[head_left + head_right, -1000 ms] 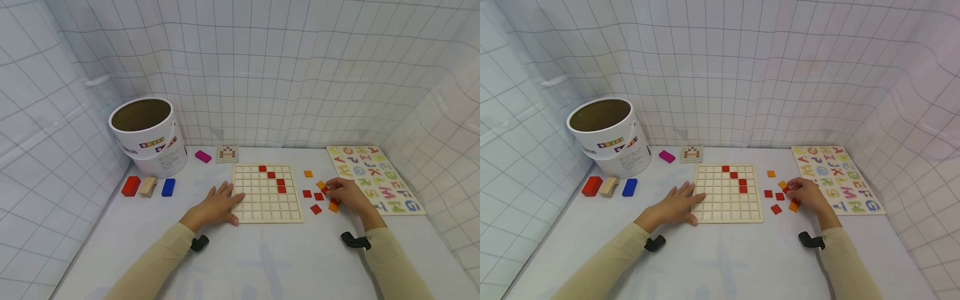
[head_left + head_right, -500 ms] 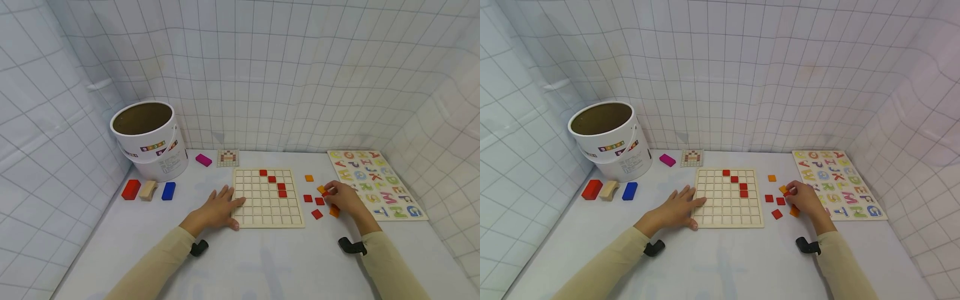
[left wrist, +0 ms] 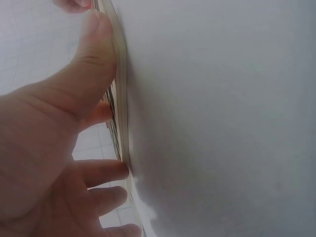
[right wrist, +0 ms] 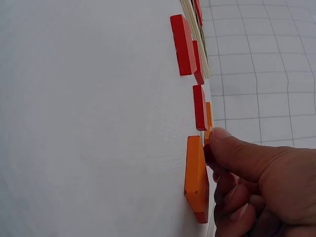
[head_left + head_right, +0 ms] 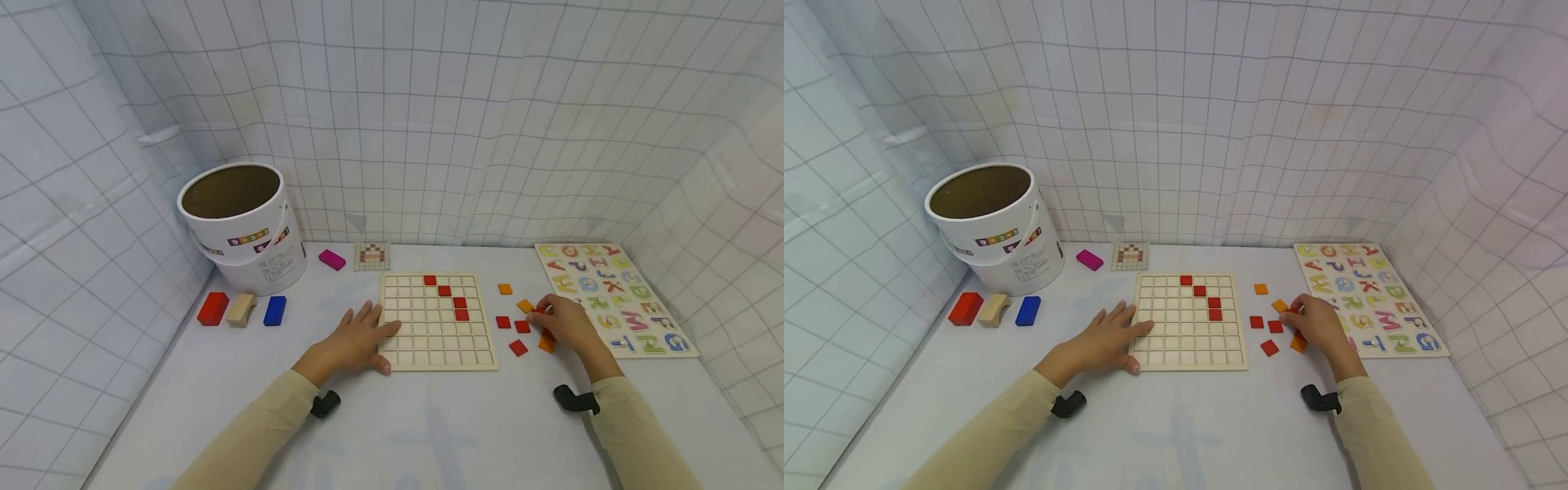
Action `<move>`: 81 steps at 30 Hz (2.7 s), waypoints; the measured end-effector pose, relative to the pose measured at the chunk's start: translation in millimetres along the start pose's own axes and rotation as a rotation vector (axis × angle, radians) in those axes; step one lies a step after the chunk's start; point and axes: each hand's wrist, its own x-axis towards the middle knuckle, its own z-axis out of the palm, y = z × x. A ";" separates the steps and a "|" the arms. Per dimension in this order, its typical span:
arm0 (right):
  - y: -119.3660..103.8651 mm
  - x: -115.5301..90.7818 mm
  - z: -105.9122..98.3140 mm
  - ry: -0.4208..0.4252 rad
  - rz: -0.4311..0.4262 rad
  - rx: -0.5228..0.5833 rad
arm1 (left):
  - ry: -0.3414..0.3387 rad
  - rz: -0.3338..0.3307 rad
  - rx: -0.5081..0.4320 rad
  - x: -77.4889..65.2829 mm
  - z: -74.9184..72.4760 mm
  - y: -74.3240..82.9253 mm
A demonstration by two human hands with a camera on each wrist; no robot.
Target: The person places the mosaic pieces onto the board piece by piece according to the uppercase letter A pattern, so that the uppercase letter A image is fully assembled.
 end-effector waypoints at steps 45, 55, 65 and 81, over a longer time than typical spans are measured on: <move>-55.9 -17.4 0.3 -0.045 -0.195 0.260 | -0.011 0.005 -0.025 -3.4 -4.8 -1.0; -33.6 -8.1 0.6 -0.150 -0.159 0.265 | -0.013 -0.010 -0.029 -7.2 -9.6 -2.9; -51.0 0.9 19.9 -0.146 -0.187 0.023 | -0.021 -0.004 -0.036 -4.5 -6.1 -1.6; -42.2 -2.3 21.5 -0.144 -0.181 0.355 | -0.012 0.006 -0.032 -4.1 -1.9 0.4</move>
